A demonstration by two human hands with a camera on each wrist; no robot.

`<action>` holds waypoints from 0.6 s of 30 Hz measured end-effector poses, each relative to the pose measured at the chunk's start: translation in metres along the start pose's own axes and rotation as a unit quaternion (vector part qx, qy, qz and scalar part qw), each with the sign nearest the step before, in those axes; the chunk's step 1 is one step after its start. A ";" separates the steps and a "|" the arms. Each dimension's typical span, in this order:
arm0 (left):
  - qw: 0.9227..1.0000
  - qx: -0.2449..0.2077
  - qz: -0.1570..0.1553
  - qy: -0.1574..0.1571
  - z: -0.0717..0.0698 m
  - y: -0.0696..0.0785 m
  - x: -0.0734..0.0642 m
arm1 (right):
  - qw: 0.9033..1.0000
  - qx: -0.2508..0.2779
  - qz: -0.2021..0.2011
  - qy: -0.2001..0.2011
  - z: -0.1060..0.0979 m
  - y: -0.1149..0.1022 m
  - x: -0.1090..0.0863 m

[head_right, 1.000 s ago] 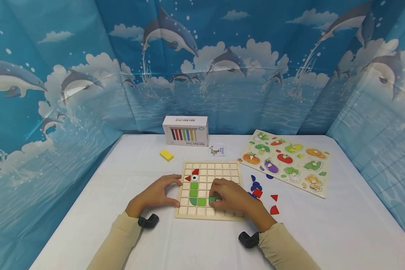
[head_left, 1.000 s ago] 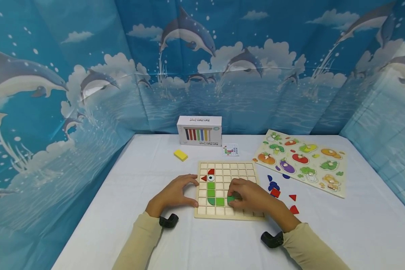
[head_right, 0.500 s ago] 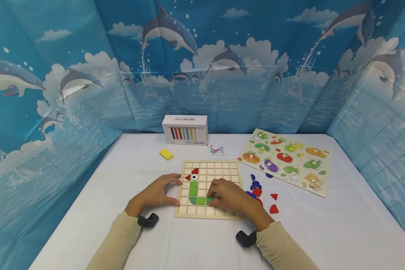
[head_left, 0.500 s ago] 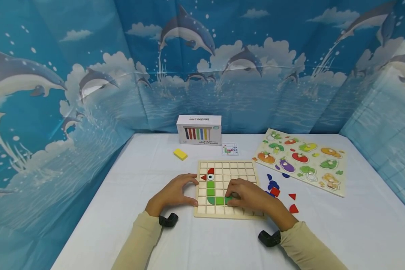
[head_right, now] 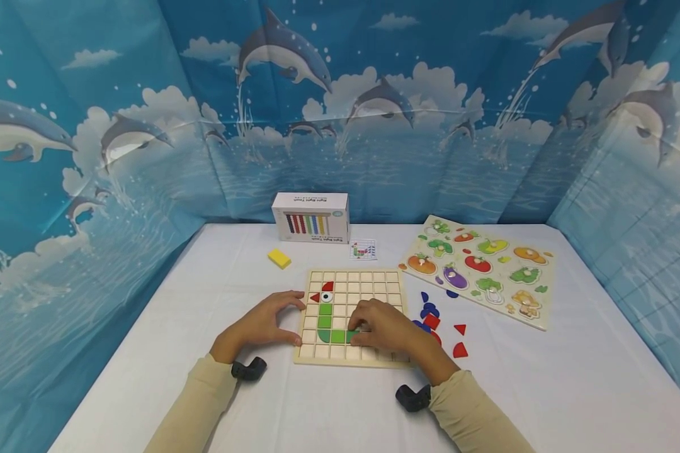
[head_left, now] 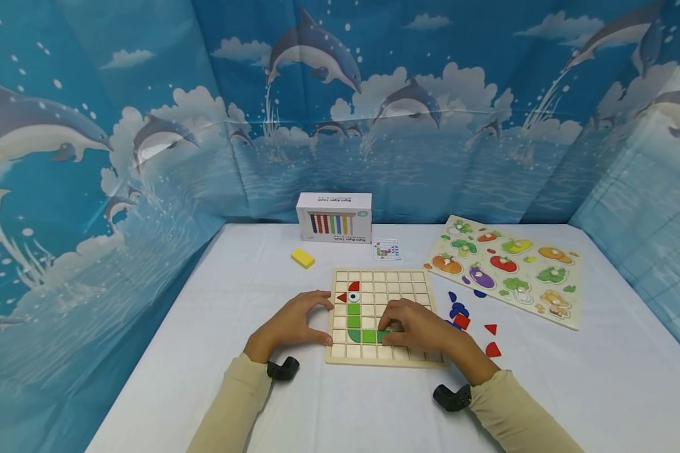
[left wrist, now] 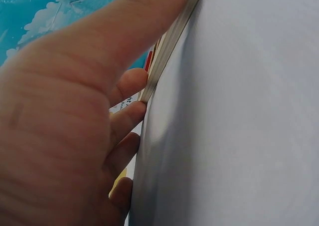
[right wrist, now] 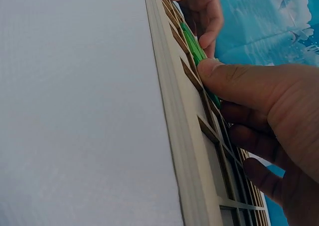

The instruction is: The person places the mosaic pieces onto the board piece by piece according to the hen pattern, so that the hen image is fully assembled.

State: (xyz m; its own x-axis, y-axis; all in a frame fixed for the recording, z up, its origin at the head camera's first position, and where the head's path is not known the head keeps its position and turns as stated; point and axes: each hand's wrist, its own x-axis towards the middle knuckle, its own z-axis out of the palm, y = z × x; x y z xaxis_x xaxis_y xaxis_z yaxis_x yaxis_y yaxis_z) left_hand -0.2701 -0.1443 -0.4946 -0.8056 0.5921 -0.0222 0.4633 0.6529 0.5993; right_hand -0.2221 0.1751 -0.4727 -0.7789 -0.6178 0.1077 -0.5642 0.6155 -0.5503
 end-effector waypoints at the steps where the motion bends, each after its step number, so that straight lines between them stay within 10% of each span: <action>1: 1.000 0.000 0.002 0.000 0.000 0.000 0.000 | 1.000 0.003 -0.001 -0.002 0.000 0.000 0.000; 9: 1.000 -0.004 0.011 0.002 -0.001 0.000 -0.001 | 1.000 -0.006 0.010 -0.009 -0.007 -0.001 -0.013; 18: 1.000 0.000 0.006 0.001 -0.001 0.000 0.000 | 0.995 -0.056 0.071 0.051 -0.046 0.030 -0.074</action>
State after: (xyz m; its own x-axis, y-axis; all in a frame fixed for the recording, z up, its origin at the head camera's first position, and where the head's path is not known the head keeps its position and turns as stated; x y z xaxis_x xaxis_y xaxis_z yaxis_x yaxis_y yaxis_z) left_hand -0.2706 -0.1449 -0.4943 -0.8009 0.5987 -0.0136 0.4724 0.6456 0.6001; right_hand -0.1938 0.2622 -0.4589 -0.8737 -0.4709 0.1217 -0.4684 0.7471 -0.4717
